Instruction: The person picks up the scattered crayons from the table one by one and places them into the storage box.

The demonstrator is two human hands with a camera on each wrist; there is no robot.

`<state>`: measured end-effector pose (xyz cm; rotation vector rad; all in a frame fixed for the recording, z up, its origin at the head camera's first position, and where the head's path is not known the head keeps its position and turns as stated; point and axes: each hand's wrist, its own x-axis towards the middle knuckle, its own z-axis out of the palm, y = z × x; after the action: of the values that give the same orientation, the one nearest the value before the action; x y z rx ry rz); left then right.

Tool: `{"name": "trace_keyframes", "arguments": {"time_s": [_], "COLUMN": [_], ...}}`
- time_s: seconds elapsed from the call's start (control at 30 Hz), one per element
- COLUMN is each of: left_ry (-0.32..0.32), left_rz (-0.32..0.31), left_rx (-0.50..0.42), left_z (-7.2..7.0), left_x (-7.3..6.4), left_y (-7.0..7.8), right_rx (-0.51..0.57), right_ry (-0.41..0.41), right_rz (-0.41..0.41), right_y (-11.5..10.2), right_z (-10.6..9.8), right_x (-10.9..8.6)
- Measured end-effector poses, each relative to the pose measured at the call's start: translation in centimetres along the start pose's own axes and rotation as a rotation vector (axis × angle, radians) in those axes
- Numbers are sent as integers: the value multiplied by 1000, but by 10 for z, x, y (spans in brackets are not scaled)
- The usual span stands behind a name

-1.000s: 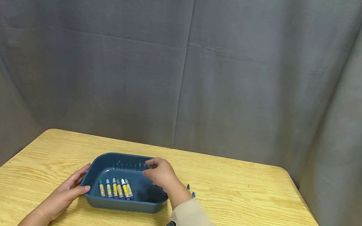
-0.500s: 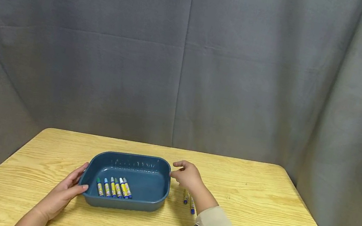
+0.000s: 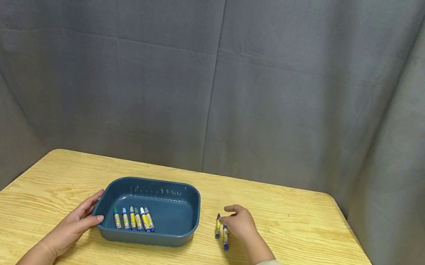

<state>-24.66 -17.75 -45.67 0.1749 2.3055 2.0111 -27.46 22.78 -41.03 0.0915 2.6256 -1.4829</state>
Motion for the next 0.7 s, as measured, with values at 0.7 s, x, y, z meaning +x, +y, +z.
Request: {"name": "trace_keyframes", "arguments": {"time_s": [0.7], "left_ry": [-6], "left_rz": [-9], "left_rx": [14], "left_z": [0], "left_x": [0], "left_y": [2], "right_rx": [-81], "right_ry": [48], "right_rz": [25], "right_y": [28], "right_z": [6], "right_x": [-10]}}
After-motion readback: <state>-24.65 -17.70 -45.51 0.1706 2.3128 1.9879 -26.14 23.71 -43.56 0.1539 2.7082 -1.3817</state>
